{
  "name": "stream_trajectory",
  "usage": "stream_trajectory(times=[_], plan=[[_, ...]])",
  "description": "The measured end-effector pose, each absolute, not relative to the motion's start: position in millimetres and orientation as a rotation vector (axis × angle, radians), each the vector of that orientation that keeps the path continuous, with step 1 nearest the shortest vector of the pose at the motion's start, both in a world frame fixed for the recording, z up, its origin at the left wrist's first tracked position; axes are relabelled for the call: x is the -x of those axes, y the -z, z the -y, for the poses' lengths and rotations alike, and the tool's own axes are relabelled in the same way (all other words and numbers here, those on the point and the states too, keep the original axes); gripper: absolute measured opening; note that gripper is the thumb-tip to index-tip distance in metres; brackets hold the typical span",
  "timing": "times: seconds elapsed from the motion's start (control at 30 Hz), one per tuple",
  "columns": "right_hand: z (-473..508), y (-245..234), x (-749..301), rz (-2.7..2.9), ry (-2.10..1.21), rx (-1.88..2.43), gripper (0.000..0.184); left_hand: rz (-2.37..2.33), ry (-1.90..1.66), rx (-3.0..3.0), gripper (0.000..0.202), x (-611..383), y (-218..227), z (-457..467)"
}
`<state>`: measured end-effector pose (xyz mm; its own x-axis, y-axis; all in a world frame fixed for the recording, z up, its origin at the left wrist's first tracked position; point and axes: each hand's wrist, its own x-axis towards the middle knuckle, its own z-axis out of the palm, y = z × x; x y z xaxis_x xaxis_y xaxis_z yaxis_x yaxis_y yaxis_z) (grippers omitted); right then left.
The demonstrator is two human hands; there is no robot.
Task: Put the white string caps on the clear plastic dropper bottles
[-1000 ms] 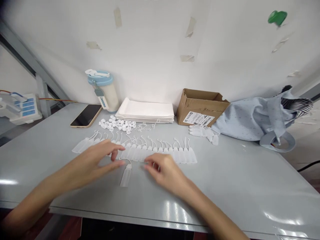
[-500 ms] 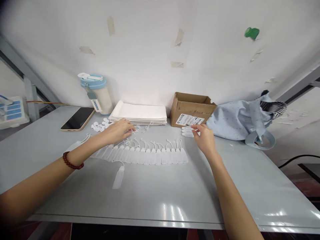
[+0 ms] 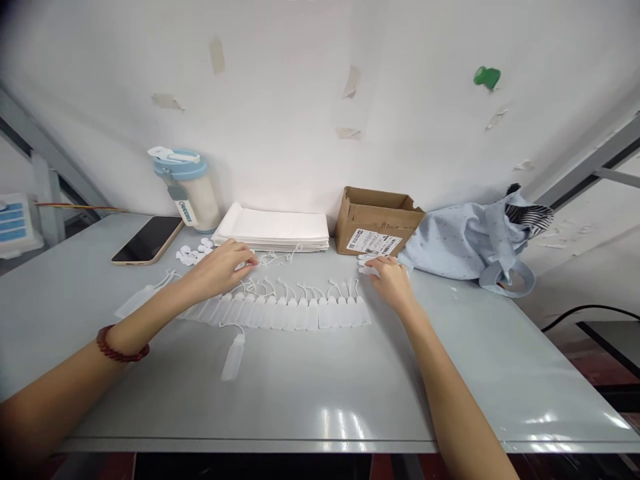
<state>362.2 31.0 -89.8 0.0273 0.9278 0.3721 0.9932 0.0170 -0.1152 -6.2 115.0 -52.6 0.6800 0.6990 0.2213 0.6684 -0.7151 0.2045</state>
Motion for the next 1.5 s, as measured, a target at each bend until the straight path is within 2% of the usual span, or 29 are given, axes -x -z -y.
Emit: stream_trajectory(times=[0.3,0.5,0.7,0.87,1.23,1.5], plan=[[-28,88,-353,1.920,0.253,1.925,0.025,-1.050,-0.902,-2.502,0.016,11,47,-100],[-11,67,-307,1.806,0.268,1.761,0.027,-1.025,-0.907,-2.196,0.014,0,39,-81],[20,58,-229,1.641,-0.472,1.353,0.029,-0.870,-0.858,-2.060,0.013,-14,38,-55],[29,58,-211,1.635,-0.635,1.325,0.031,-0.828,-0.895,-2.010,0.011,-20,39,-42],[33,64,-207,1.750,-0.518,1.248,0.035,-0.856,-0.879,-2.004,0.007,-24,41,-33],[33,66,-205,1.847,-0.333,1.180,0.037,-0.825,-1.055,-2.002,0.006,-28,44,-27]])
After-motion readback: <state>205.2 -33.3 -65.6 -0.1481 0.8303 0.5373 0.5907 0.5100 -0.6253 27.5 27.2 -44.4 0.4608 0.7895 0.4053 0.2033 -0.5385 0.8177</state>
